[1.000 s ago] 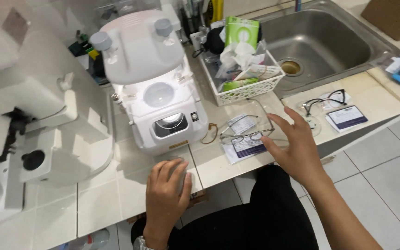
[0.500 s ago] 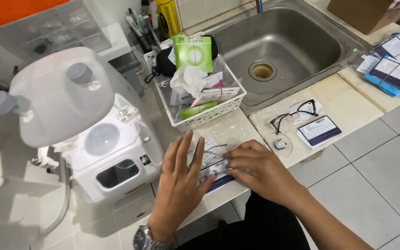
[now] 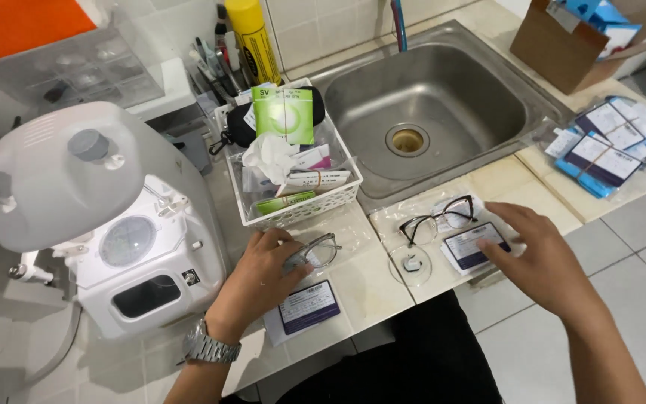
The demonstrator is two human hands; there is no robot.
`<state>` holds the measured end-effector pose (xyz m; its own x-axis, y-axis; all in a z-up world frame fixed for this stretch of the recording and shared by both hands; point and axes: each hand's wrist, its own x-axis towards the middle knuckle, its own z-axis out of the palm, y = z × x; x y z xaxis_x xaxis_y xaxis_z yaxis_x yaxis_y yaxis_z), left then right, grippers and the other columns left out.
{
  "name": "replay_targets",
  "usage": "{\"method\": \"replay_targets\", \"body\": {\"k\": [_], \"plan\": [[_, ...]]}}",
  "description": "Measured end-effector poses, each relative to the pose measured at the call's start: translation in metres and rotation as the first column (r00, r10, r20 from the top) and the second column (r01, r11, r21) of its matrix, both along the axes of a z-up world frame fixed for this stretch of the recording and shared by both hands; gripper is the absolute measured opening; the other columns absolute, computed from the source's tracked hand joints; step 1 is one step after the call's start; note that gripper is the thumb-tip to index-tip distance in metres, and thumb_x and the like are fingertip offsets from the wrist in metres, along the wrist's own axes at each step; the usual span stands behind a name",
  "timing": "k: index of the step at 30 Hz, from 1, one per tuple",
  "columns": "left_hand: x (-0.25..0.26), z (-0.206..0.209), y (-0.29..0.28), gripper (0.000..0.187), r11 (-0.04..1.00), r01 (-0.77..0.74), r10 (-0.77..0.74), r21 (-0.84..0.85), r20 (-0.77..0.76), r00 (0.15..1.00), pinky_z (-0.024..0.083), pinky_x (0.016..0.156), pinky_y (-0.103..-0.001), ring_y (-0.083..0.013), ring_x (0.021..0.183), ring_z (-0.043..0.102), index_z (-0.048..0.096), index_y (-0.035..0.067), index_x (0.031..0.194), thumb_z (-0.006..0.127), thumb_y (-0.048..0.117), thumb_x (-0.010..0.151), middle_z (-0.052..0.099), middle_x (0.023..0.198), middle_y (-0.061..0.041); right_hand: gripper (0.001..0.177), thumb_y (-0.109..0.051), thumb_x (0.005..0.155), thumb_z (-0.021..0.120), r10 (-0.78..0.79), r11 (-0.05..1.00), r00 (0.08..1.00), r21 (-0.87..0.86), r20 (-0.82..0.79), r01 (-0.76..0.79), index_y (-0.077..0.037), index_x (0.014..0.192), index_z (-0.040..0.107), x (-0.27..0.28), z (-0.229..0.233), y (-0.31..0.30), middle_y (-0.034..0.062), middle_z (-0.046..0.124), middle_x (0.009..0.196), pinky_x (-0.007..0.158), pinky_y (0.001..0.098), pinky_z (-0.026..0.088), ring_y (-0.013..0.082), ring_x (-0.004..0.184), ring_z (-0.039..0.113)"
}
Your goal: The person places a lens into a lensometer and adjusts the device's knobs. They then open a blue package containing a lens and place it on the counter. Finally, the person moves to a different machine, opens its lid, and adjusts internal components.
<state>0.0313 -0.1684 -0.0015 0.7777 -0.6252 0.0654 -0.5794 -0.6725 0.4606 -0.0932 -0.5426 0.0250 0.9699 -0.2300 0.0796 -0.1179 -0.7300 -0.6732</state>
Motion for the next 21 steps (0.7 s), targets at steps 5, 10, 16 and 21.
{"method": "replay_targets", "body": {"k": [5,10,16,21], "plan": [[0.002,-0.004,-0.008,0.057,0.994,-0.038,0.029,0.101,0.086,0.996,0.04,0.107,-0.058,-0.0387,0.129,0.04,0.058,0.008,0.139,0.073,0.036,0.091,0.051,0.138,-0.016,0.08,-0.038,0.081,0.073,-0.021,0.987,0.94,-0.159,-0.341,-0.035,-0.031,0.156,0.044,-0.01,-0.025,-0.039,-0.0013,0.053,0.152,0.113,0.048,0.04,0.032,0.138,0.041],[-0.012,0.017,-0.023,0.062,0.963,-0.112,0.146,0.244,-0.127,0.981,0.042,0.108,-0.048,-0.0315,0.129,0.046,0.053,0.012,0.146,0.069,0.029,0.089,0.052,0.144,-0.01,0.07,-0.04,0.08,0.078,0.159,0.971,0.978,-0.156,-0.135,-0.179,-0.029,0.146,0.059,-0.01,-0.051,-0.046,0.0024,0.063,0.13,0.105,0.0405,0.045,0.026,0.125,0.056],[-0.013,0.02,-0.026,0.073,0.945,-0.199,0.251,0.259,-0.187,0.95,0.032,0.118,-0.047,-0.0296,0.146,0.034,0.05,0.014,0.148,0.076,0.036,0.084,0.048,0.151,-0.011,0.065,-0.027,0.085,0.069,-0.016,0.997,0.997,0.073,-0.081,0.022,-0.018,0.149,0.054,0.009,-0.03,-0.068,0.0055,0.058,0.14,0.077,0.038,0.052,0.0212,0.105,0.063],[-0.011,0.026,-0.05,0.064,0.912,-0.271,0.31,0.307,-0.085,0.947,0.054,0.098,-0.043,-0.0335,0.117,0.06,0.066,0.008,0.129,0.082,0.038,0.075,0.066,0.121,-0.014,0.063,-0.021,0.09,0.07,0.056,0.998,0.991,0.03,-0.118,-0.053,-0.003,0.148,0.053,0.048,-0.04,-0.065,0.0256,0.066,0.131,0.087,0.0512,0.059,0.0419,0.108,0.07]]}}
